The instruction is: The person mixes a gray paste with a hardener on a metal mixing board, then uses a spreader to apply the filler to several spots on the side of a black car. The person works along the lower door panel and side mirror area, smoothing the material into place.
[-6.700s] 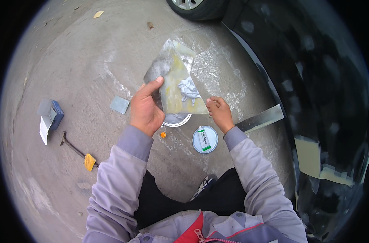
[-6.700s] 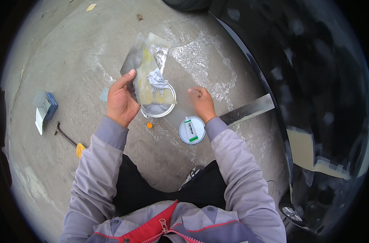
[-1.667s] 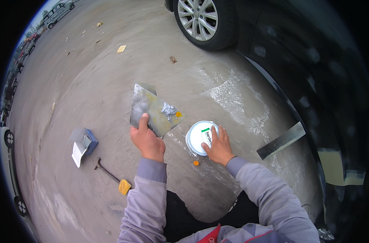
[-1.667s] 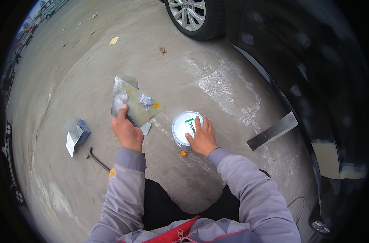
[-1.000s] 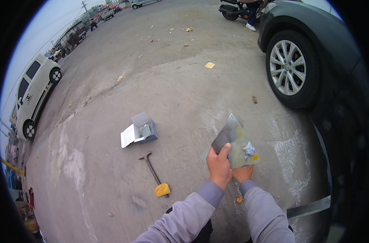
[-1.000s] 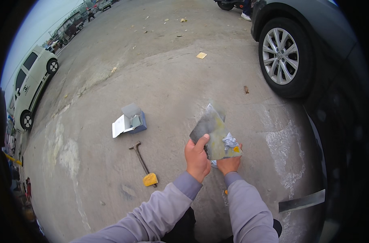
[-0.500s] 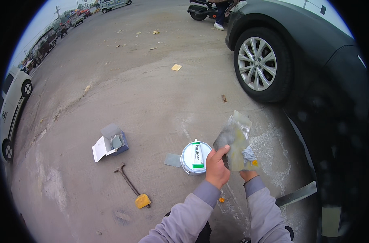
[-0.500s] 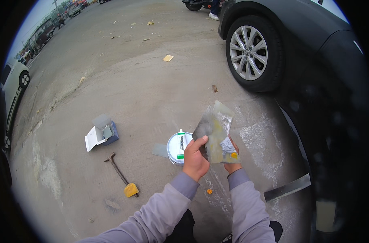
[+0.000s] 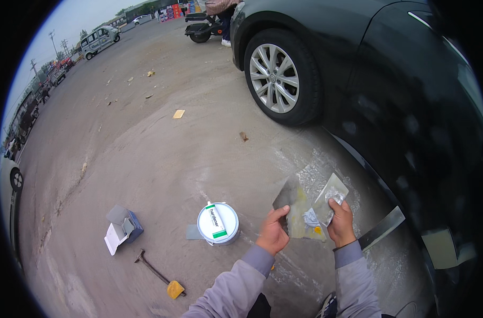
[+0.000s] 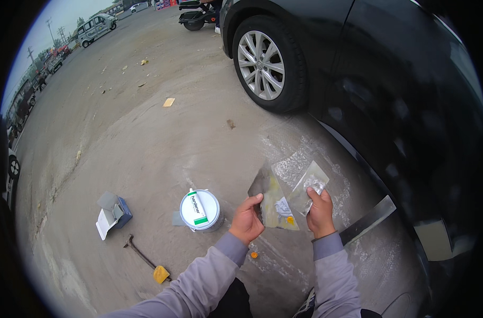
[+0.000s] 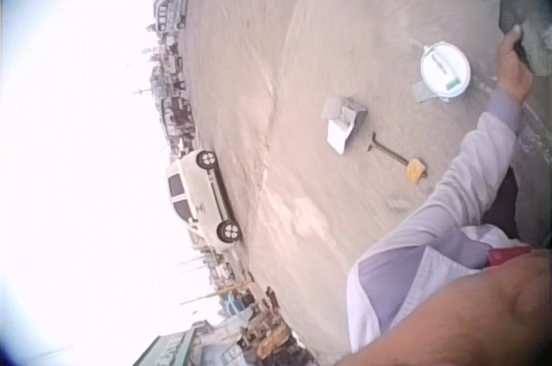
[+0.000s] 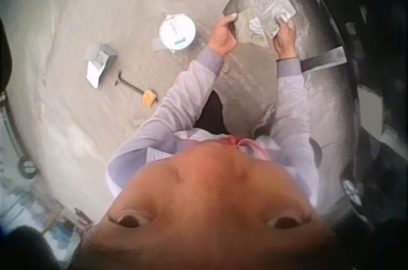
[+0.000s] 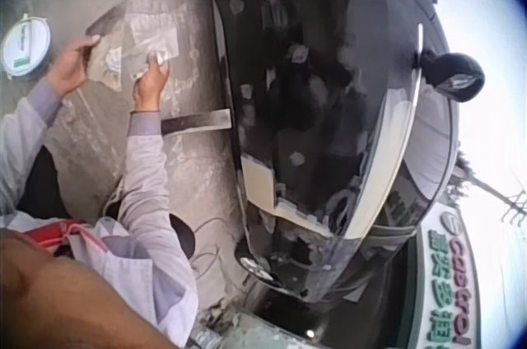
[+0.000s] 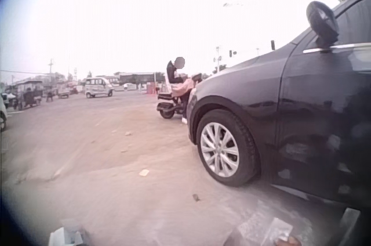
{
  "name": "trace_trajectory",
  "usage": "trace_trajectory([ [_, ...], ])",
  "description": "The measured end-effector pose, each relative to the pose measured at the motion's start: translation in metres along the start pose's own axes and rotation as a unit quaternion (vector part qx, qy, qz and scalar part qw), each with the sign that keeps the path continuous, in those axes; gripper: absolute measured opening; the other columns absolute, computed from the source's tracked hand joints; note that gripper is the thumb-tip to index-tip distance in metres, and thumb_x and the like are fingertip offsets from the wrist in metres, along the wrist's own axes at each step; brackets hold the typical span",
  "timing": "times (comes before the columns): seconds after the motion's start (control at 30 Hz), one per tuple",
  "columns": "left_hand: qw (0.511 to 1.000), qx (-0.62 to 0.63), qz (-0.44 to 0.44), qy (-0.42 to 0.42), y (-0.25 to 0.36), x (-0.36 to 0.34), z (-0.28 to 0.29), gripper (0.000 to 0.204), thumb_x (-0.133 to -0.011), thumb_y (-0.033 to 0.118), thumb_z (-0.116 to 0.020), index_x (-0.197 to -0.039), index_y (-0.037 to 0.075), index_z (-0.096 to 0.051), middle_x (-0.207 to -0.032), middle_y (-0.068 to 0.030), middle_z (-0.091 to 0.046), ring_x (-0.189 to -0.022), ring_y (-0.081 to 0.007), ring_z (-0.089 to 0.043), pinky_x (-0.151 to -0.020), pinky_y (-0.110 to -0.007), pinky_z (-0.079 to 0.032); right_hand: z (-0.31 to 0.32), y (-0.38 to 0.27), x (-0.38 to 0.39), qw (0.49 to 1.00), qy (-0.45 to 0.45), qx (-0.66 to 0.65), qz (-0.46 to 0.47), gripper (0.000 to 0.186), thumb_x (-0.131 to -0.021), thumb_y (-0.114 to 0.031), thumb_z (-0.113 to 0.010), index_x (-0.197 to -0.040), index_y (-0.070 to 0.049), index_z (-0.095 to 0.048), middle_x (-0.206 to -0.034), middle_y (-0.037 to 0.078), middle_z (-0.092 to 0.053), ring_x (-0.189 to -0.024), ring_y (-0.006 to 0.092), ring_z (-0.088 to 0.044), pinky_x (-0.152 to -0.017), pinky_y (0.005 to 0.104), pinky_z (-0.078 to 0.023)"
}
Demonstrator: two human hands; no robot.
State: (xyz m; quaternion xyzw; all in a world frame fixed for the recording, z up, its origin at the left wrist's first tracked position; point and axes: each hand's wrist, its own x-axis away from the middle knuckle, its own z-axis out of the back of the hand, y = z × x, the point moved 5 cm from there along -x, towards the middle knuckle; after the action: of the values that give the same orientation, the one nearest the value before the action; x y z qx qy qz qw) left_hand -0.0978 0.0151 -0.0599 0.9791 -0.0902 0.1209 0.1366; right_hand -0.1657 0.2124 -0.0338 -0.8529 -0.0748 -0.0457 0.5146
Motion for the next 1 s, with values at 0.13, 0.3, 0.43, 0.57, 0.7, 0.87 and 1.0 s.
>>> trace_trajectory([
  [0.13, 0.997, 0.027, -0.056, 0.05, 0.009, 0.003, 0.012, 0.038, -0.108, 0.017, -0.058, -0.142, 0.001, -0.058, -0.142, -0.0128, -0.066, -0.132, -0.0306, -0.063, -0.118, -0.049, -0.047, 0.052, 0.016, 0.023, 0.995, 0.087, -0.024, -0.041, 0.028, -0.106, -0.004, -0.056, -0.132, 0.002, -0.063, -0.123, 0.01, -0.073, -0.112, 0.0204, -0.07, -0.097, 0.0383, -0.057],
  [0.3, 0.99, 0.022, -0.126, 0.056, 0.024, 0.015, 0.004, 0.035, -0.11, 0.012, -0.056, -0.143, -0.001, -0.056, -0.144, -0.0138, -0.064, -0.134, -0.029, -0.062, -0.118, -0.047, -0.047, 0.051, 0.031, 0.04, 0.99, 0.098, -0.081, -0.059, 0.02, -0.106, -0.009, -0.059, -0.119, 0.002, -0.068, -0.113, 0.008, -0.072, -0.105, 0.0181, -0.069, -0.091, 0.0359, -0.057],
  [0.43, 0.968, -0.097, -0.228, 0.044, 0.034, 0.033, -0.015, 0.039, -0.111, 0.014, -0.055, -0.148, 0.001, -0.054, -0.147, -0.011, -0.062, -0.134, -0.0283, -0.059, -0.119, -0.046, -0.044, -0.005, 0.009, 0.058, 0.985, 0.046, 0.153, 0.06, 0.022, -0.107, -0.011, -0.058, -0.121, 0.003, -0.068, -0.11, 0.01, -0.07, -0.101, 0.0174, -0.068, -0.089, 0.0334, -0.055],
  [0.57, 0.93, -0.184, -0.314, 0.042, 0.042, 0.054, -0.027, 0.036, -0.11, 0.009, -0.056, -0.145, 0.0, -0.057, -0.144, -0.0096, -0.064, -0.13, -0.0232, -0.062, -0.114, -0.041, -0.047, -0.076, -0.02, 0.085, 0.867, -0.018, 0.39, 0.311, 0.034, -0.103, -0.002, -0.062, -0.136, -0.001, -0.068, -0.115, 0.01, -0.071, -0.102, 0.0184, -0.067, -0.091, 0.034, -0.054],
  [0.7, 0.888, -0.278, -0.362, 0.054, 0.051, 0.079, -0.034, 0.036, -0.11, 0.004, -0.055, -0.145, -0.001, -0.059, -0.141, -0.0092, -0.066, -0.126, -0.021, -0.064, -0.11, -0.038, -0.05, -0.124, -0.012, 0.112, 0.791, -0.103, 0.442, 0.41, 0.044, -0.09, 0.005, -0.067, -0.131, -0.009, -0.075, -0.113, 0.011, -0.07, -0.099, 0.03, -0.067, -0.088, 0.0383, -0.055],
  [0.87, 0.839, -0.247, -0.479, 0.073, 0.078, 0.111, -0.051, 0.027, -0.11, 0.012, -0.06, -0.133, -0.002, -0.065, -0.129, -0.0065, -0.07, -0.112, -0.0124, -0.064, -0.099, -0.029, -0.05, -0.148, -0.014, 0.123, 0.765, -0.202, 0.468, 0.393, 0.048, -0.088, 0.005, -0.067, -0.132, -0.012, -0.075, -0.113, 0.009, -0.071, -0.1, 0.0301, -0.067, -0.087, 0.0403, -0.057],
  [1.0, 0.819, -0.246, -0.513, 0.077, 0.089, 0.127, -0.061, 0.033, -0.11, 0.006, -0.055, -0.141, -0.002, -0.061, -0.14, -0.0095, -0.067, -0.124, -0.0178, -0.063, -0.108, -0.035, -0.049, -0.158, -0.043, 0.118, 0.797, -0.12, 0.394, 0.441, 0.046, -0.09, 0.005, -0.067, -0.133, -0.011, -0.075, -0.113, 0.01, -0.071, -0.1, 0.0297, -0.066, -0.086, 0.0392, -0.056],
])
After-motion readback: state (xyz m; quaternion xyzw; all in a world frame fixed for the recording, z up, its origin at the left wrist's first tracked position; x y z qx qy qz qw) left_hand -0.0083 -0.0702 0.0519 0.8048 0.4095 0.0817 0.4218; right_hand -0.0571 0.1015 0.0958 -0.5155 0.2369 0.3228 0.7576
